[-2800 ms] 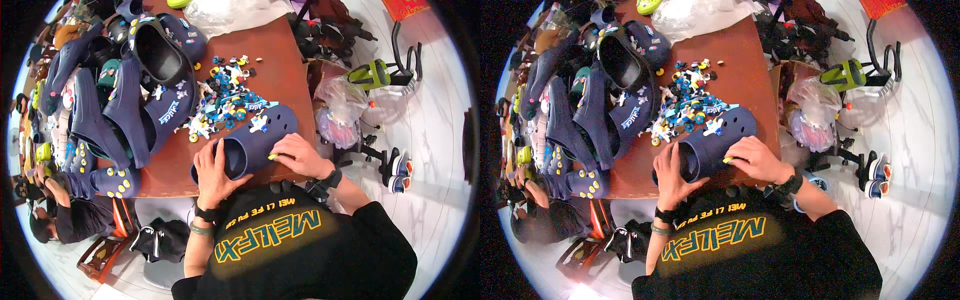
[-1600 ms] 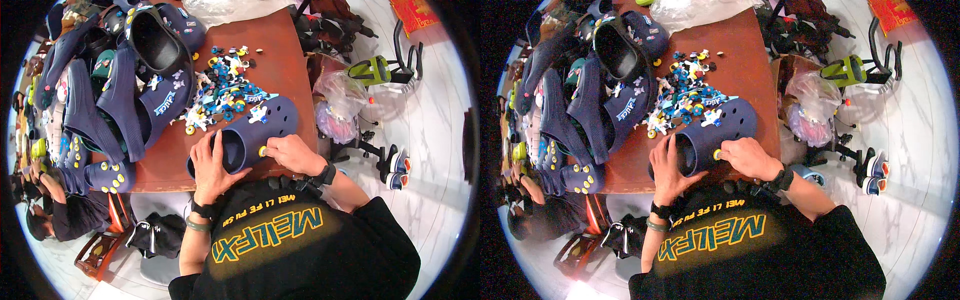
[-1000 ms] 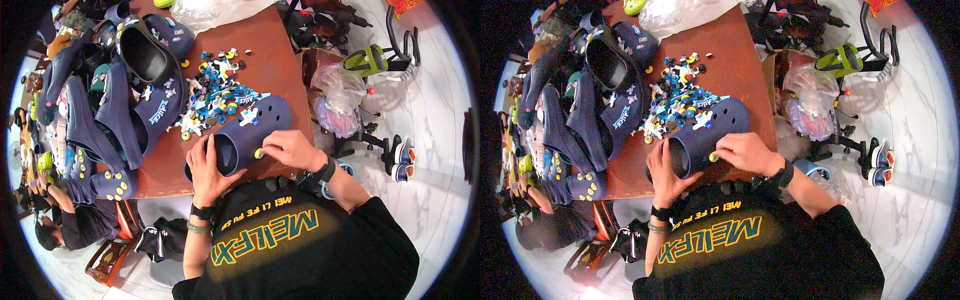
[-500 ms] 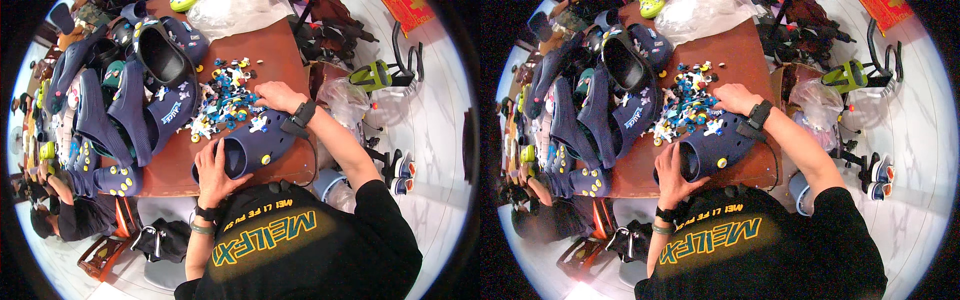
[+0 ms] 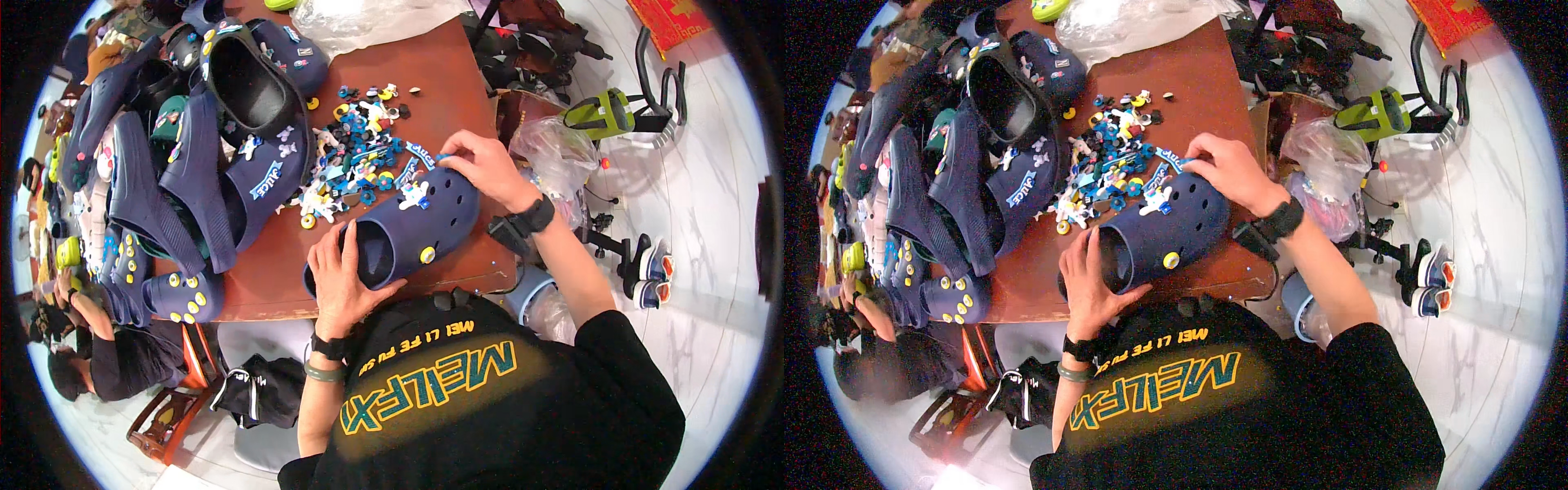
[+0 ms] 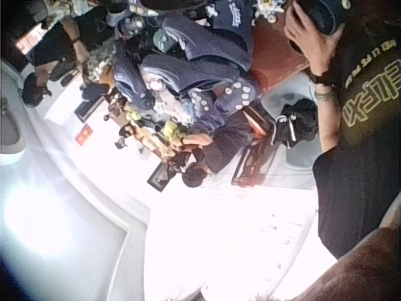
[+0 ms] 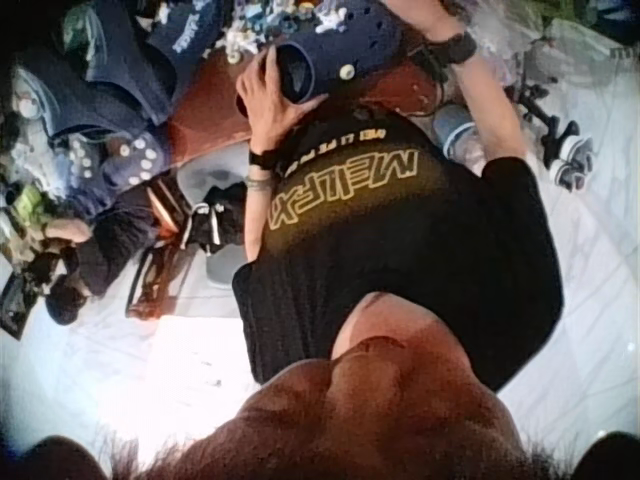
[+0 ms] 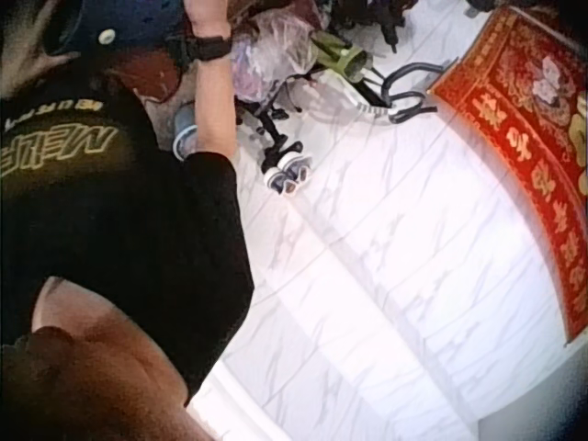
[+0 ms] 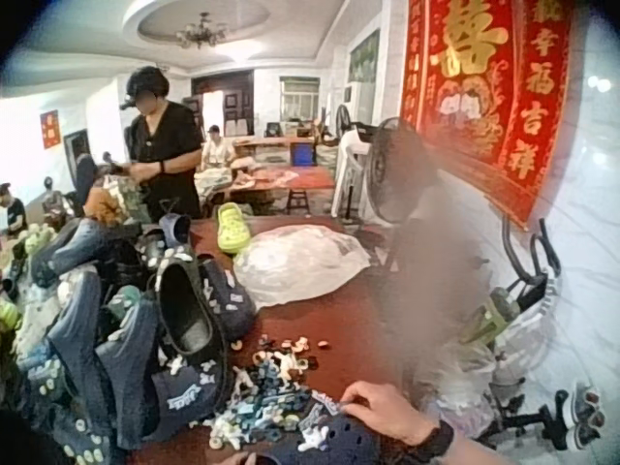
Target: Applying decorative charms to the holes of foam clogs.
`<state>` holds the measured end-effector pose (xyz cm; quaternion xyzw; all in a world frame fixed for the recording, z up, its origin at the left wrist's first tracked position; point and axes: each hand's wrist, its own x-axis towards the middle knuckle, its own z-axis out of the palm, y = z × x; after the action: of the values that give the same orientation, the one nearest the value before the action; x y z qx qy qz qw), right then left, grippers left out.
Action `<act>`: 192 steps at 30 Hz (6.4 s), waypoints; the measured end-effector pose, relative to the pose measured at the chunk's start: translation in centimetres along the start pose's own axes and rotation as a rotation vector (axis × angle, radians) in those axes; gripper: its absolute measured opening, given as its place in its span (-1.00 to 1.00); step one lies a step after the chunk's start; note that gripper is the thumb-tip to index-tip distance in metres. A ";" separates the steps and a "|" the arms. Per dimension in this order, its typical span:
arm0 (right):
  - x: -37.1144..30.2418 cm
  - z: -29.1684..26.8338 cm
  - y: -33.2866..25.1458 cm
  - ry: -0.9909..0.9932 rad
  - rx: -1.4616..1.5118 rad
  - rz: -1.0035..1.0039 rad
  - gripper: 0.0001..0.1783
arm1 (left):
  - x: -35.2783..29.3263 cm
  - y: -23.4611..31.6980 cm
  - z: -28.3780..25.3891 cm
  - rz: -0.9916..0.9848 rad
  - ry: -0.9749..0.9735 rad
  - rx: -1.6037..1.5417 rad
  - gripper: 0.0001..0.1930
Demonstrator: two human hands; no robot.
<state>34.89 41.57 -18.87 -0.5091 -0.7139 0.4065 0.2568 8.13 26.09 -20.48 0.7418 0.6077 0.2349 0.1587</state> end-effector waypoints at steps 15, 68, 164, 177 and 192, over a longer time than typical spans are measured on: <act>-4.4 2.4 1.3 0.335 -0.459 -0.589 -0.76 | -0.2 -0.1 0.2 -0.002 -0.028 0.042 0.21; 5.0 0.0 2.1 -0.158 -0.074 -0.006 -0.74 | -0.2 0.1 -0.1 0.007 0.006 0.030 0.15; -9.2 6.9 6.7 0.309 0.341 -0.166 -0.25 | -0.9 -0.5 0.0 0.077 -0.012 -0.046 -0.44; -9.0 6.4 8.2 0.346 0.660 -0.057 -0.36 | -2.2 -1.9 0.9 0.174 0.067 -0.175 -0.63; -8.9 5.1 11.7 0.354 0.917 0.103 -0.37 | -3.2 -3.6 -0.2 0.197 0.353 -0.391 -0.62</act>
<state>40.08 33.39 -30.99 -0.4393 -0.3809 0.5983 0.5514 4.55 23.75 -22.72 0.7003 0.4939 0.4876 0.1671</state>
